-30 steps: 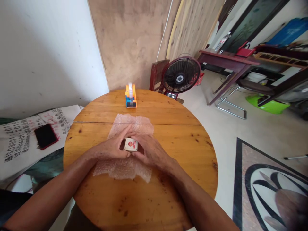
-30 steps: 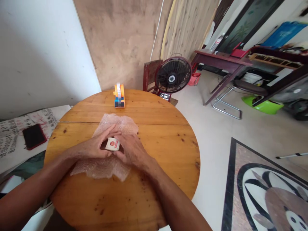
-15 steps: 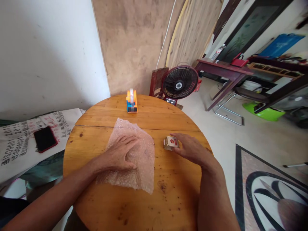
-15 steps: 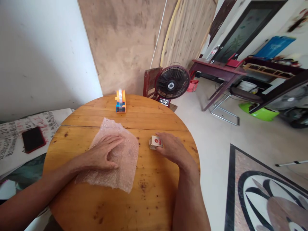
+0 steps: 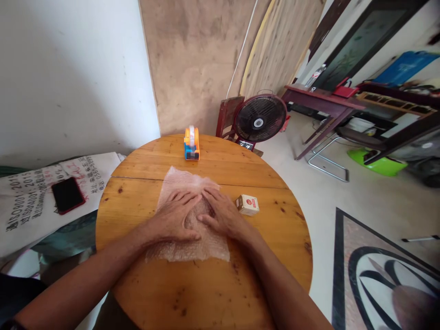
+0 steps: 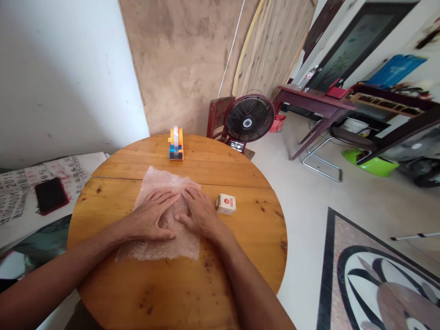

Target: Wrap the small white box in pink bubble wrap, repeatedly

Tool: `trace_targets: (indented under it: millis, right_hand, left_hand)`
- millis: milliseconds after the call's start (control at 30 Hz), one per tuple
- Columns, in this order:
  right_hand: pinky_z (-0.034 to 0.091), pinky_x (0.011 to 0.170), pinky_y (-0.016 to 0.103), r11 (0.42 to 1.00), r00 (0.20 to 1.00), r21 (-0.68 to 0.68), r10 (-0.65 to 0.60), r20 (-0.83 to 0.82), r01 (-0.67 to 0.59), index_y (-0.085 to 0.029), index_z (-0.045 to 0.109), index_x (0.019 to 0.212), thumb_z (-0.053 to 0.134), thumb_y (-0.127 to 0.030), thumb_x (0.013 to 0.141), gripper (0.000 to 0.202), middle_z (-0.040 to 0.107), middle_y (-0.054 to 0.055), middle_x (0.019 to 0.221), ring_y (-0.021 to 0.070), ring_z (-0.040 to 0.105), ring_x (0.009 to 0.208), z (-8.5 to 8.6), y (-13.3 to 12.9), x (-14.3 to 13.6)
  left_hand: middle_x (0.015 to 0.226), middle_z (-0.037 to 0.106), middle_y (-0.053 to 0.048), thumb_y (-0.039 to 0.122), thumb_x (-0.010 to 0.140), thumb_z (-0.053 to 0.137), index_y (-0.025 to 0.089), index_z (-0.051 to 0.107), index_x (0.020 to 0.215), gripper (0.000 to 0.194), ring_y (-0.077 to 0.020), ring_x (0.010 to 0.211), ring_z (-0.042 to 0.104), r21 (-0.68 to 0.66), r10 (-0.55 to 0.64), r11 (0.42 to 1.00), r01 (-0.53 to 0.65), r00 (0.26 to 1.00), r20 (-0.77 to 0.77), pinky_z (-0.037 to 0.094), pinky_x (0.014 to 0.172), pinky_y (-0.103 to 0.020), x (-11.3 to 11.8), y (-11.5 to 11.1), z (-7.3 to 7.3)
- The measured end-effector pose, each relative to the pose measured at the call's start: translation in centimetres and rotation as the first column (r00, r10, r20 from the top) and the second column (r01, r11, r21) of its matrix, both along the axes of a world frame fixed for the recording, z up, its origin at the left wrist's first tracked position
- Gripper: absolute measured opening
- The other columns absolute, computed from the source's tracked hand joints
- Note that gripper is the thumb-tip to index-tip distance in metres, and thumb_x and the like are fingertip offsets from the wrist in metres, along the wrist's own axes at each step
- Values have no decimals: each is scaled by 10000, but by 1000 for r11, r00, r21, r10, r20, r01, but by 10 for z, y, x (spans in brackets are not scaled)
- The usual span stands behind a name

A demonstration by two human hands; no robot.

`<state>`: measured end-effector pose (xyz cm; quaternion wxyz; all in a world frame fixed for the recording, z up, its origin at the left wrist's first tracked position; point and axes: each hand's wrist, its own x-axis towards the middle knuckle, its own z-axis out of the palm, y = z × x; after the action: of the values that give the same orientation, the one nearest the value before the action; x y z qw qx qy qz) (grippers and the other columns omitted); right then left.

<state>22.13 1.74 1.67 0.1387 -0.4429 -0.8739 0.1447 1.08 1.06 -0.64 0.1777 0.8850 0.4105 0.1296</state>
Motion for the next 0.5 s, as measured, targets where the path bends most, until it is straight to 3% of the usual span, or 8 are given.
trace_targets:
  millis: [100, 233, 500]
  right_hand:
    - [330, 1151, 547, 998, 995, -39, -44, 93, 47, -100, 448, 1455, 677, -484, 821, 777, 386, 222, 1549, 360, 358, 1438, -7, 10, 11]
    - [302, 1169, 540, 997, 994, -62, -50, 94, 56, -109, 428, 1473, 678, -517, 812, 816, 352, 217, 1569, 361, 326, 1457, -8, 11, 16]
    - [283, 1169, 575, 996, 1000, -88, 0, 30, 2, -124, 404, 1487, 718, -544, 767, 890, 333, 232, 1574, 378, 308, 1463, -14, 17, 19]
  left_hand:
    - [1603, 286, -203, 660, 679, 694, 106, 274, 1535, 1103, -373, 1497, 202, -49, 19, 999, -23, 996, -86, 144, 1213, -514, -4, 1, 1]
    - [1630, 197, -211, 763, 624, 674, 114, 227, 1556, 1221, -395, 1517, 106, -68, 66, 995, -76, 988, -140, 72, 1215, -544, -13, 6, 2]
    - [1633, 127, -246, 758, 602, 697, 104, 203, 1561, 1261, -411, 1519, 49, -110, 35, 992, -60, 976, -215, 62, 1193, -602, -26, 11, 13]
